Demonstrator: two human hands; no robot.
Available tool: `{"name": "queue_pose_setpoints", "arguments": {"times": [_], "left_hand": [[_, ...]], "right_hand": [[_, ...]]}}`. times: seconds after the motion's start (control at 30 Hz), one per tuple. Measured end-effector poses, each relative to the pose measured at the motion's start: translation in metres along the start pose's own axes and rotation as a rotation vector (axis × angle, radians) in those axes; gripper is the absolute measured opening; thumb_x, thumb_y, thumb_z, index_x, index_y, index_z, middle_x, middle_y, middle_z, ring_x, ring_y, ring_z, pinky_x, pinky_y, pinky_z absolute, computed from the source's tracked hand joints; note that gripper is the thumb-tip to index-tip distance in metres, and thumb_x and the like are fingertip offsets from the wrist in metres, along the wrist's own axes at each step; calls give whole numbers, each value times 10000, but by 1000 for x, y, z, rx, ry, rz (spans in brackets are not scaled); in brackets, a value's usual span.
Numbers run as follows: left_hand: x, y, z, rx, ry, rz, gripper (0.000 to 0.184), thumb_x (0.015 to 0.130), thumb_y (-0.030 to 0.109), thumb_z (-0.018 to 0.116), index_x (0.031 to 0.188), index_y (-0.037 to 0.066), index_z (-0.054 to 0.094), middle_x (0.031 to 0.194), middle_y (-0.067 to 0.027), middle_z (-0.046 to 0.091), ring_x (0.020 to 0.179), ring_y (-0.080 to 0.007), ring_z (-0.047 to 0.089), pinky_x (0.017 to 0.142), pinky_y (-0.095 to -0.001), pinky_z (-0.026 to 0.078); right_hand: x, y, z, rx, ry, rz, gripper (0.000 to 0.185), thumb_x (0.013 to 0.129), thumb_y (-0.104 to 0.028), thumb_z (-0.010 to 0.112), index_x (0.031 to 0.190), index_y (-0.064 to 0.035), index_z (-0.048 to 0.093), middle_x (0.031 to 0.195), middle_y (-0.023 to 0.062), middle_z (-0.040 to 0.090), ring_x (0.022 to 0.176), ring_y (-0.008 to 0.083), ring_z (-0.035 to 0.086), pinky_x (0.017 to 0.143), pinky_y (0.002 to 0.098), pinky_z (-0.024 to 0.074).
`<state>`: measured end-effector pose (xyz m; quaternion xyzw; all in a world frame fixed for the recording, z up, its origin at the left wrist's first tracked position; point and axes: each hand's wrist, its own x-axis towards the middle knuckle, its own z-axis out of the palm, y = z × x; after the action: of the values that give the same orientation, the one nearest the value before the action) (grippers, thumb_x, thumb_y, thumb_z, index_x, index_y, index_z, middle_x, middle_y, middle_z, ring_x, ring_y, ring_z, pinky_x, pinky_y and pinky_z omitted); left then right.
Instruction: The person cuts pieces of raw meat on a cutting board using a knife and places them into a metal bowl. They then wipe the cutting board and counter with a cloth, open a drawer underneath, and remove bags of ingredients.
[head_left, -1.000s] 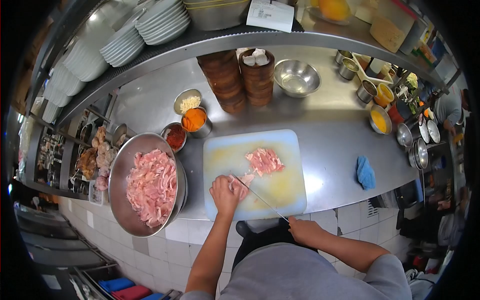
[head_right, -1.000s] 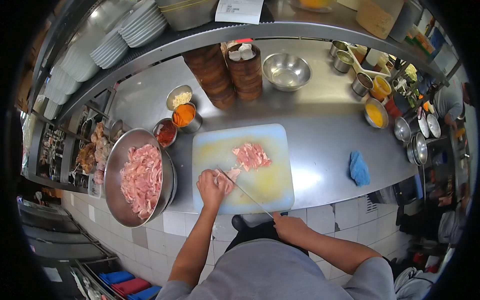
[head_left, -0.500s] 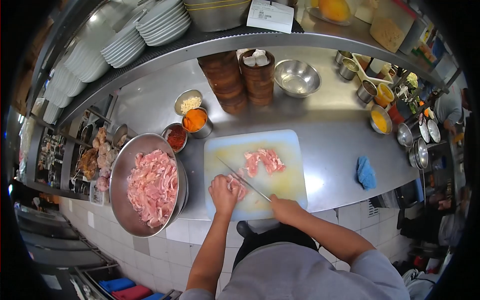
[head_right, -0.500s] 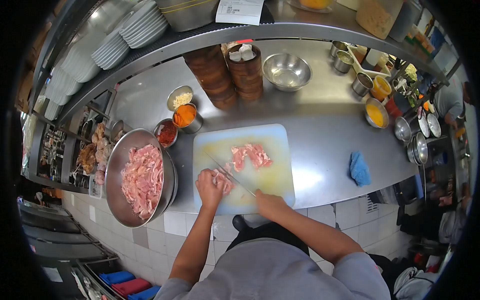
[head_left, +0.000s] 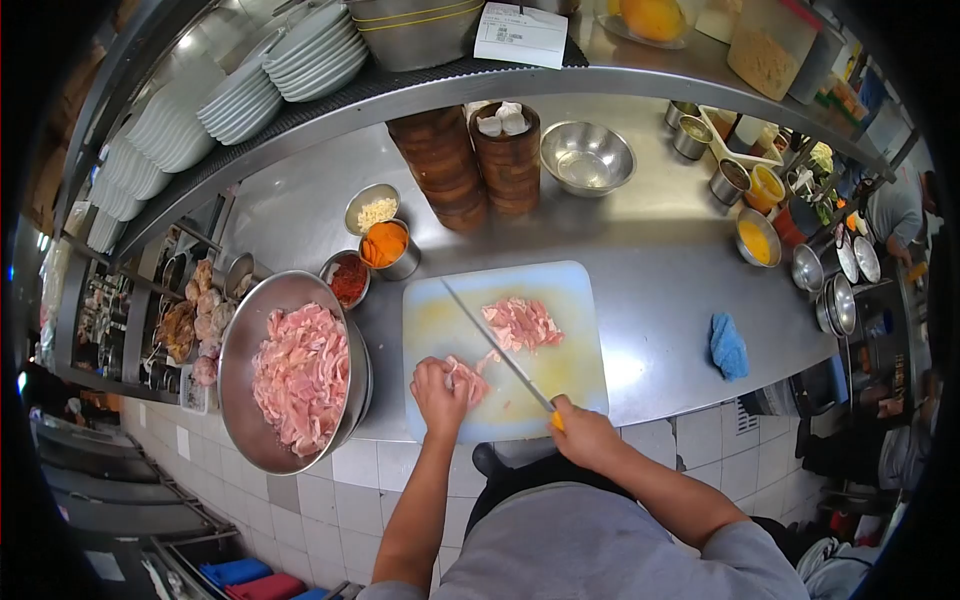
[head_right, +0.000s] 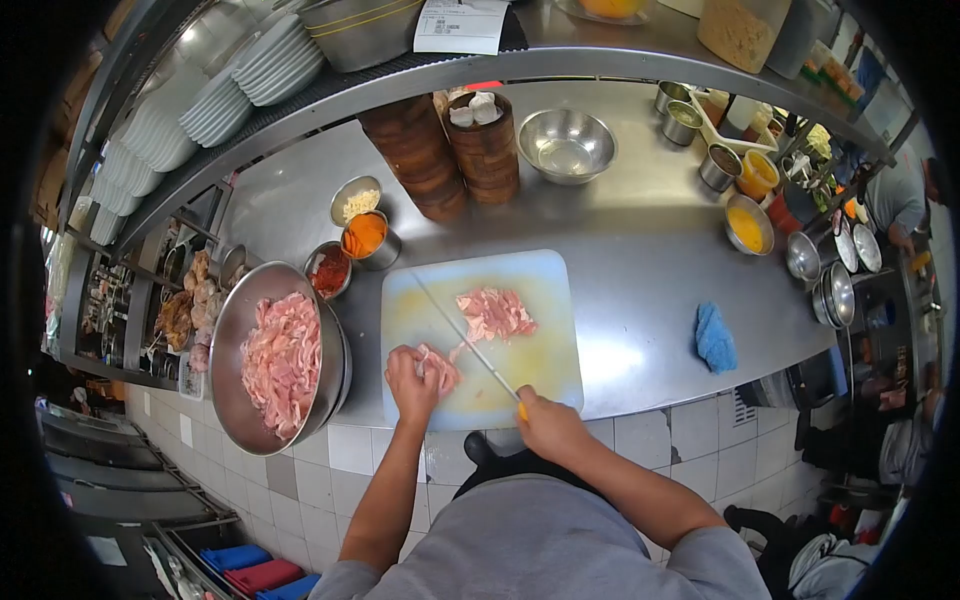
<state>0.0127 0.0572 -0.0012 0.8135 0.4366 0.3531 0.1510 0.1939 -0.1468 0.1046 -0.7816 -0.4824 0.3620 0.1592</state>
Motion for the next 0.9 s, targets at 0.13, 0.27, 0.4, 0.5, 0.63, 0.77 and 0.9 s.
{"name": "queue_pose_setpoints", "arguments": {"times": [0.13,0.27,0.4,0.5,0.63,0.77,0.9], "left_hand": [[-2,5,3,19,41,-43,174,800,144,673,931,78,579,1085,-123,601,1056,-338,568,891,-476,411],[-2,3,6,50,51,-68,178,808,153,673,952,83,595,1109,-125,599,1074,-340,563,896,-486,411],[0,7,5,58,23,-91,189,810,161,676,968,86,605,1108,-126,603,1083,-343,565,904,-486,410],[-1,7,5,32,13,-47,192,803,163,682,963,89,605,1095,-121,607,1076,-342,568,906,-479,408],[-1,2,1,18,6,-2,191,798,159,681,957,88,604,1083,-117,609,1058,-338,570,906,-471,408],[0,1,-1,5,-16,-1,191,797,157,674,956,84,597,1086,-118,607,1055,-334,570,901,-468,409],[4,-7,0,68,33,-106,194,800,163,672,960,82,597,1094,-118,600,1070,-336,567,902,-475,409]], "right_hand": [[4,25,27,-66,-121,-66,258,1003,-215,511,1143,-5,458,898,260,699,852,464,688,754,587,517],[-12,35,9,-175,-306,7,294,1007,-243,528,1145,8,464,920,268,697,874,477,678,760,569,520],[-26,38,4,-191,-328,28,222,1005,-165,428,1143,4,472,919,272,698,879,471,687,760,582,514],[3,27,27,-151,-269,8,242,1004,-181,444,1149,11,474,949,283,699,900,471,689,776,574,520],[79,-15,46,-123,-118,-102,249,1010,-147,388,1161,22,488,957,294,697,930,466,696,792,567,527],[85,-20,45,-160,-108,-107,260,1005,-124,371,1179,25,494,986,292,704,935,463,701,806,562,533],[35,8,22,-177,-277,68,286,995,-195,460,1188,14,489,1000,280,707,941,465,695,820,557,531]]}}
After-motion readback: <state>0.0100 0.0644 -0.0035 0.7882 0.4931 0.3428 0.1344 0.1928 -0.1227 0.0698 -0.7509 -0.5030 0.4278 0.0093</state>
